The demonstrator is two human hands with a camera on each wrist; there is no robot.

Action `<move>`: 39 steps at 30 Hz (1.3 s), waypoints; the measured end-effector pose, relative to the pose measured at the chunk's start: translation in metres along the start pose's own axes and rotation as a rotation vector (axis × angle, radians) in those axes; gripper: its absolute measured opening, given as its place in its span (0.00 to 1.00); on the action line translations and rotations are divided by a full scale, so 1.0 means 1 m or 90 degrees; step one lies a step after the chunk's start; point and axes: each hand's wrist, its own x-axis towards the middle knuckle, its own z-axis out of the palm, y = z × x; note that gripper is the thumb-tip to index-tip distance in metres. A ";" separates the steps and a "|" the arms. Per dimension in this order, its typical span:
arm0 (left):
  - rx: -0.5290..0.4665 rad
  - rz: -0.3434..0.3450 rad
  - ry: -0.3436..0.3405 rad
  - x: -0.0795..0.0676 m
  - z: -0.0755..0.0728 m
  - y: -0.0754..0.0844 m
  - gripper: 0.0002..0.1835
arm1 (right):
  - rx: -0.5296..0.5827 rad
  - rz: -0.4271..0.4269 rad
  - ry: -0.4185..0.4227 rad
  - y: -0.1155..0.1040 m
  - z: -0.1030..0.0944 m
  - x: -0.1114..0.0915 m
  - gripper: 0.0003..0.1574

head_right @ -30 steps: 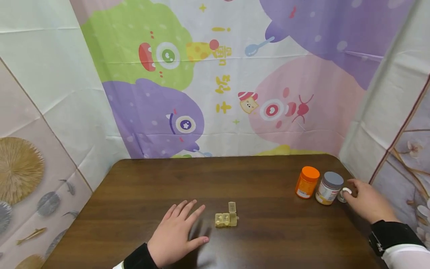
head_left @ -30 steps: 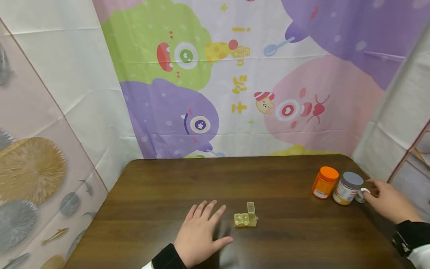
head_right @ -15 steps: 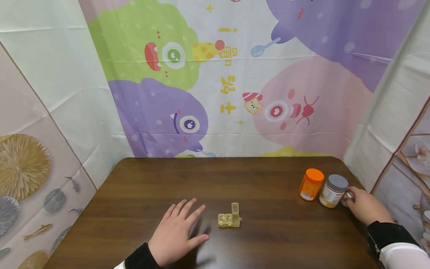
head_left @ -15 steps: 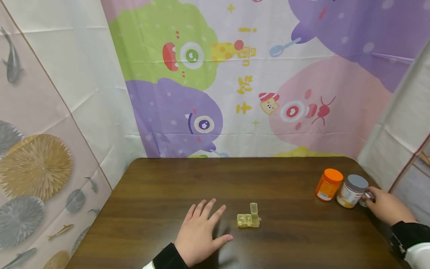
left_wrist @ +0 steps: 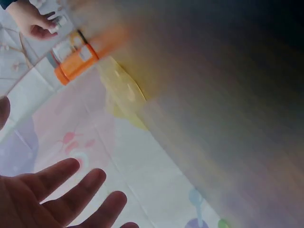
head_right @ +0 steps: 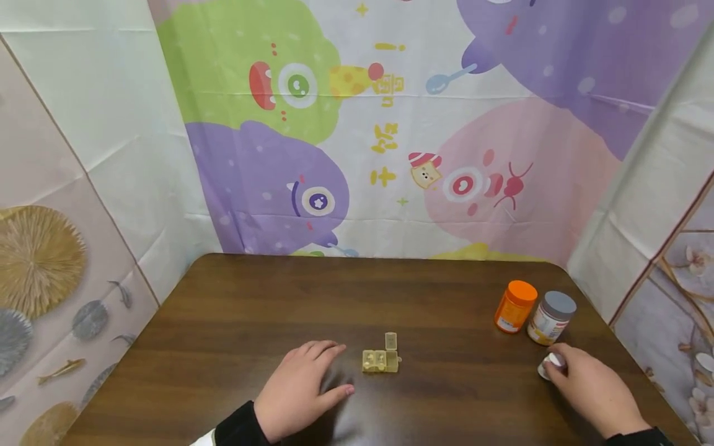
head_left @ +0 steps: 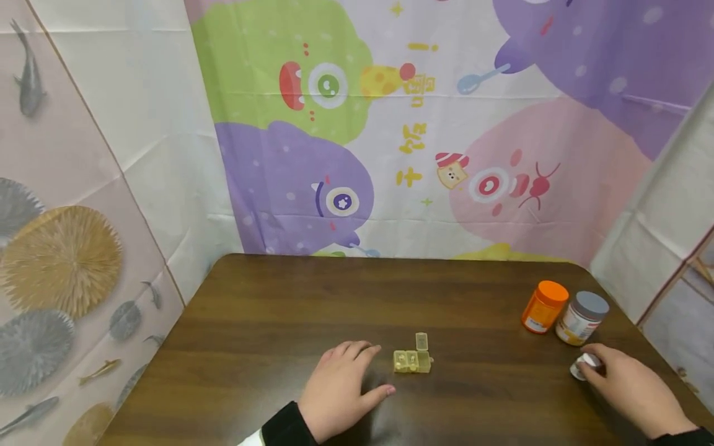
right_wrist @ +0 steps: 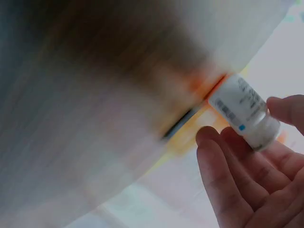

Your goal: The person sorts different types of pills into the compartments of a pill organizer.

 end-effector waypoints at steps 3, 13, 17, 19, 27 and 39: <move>-0.013 0.018 -0.005 0.002 0.002 0.008 0.41 | 0.010 -0.080 0.047 -0.040 0.005 -0.009 0.11; -0.046 0.094 -0.011 0.017 0.017 0.038 0.27 | 0.090 -0.212 -0.019 -0.183 0.029 -0.010 0.08; -0.080 0.093 -0.020 0.025 0.023 0.044 0.24 | 0.151 -0.247 -0.058 -0.217 0.034 -0.007 0.07; -0.103 0.085 -0.022 0.029 0.025 0.045 0.22 | 0.169 -0.254 -0.069 -0.227 0.036 -0.005 0.07; -0.073 0.061 0.019 0.036 0.029 0.043 0.10 | 0.196 -0.243 -0.071 -0.245 0.039 -0.004 0.14; -0.084 0.093 0.037 0.038 0.028 0.044 0.08 | 0.179 -0.332 0.012 -0.243 0.040 -0.008 0.15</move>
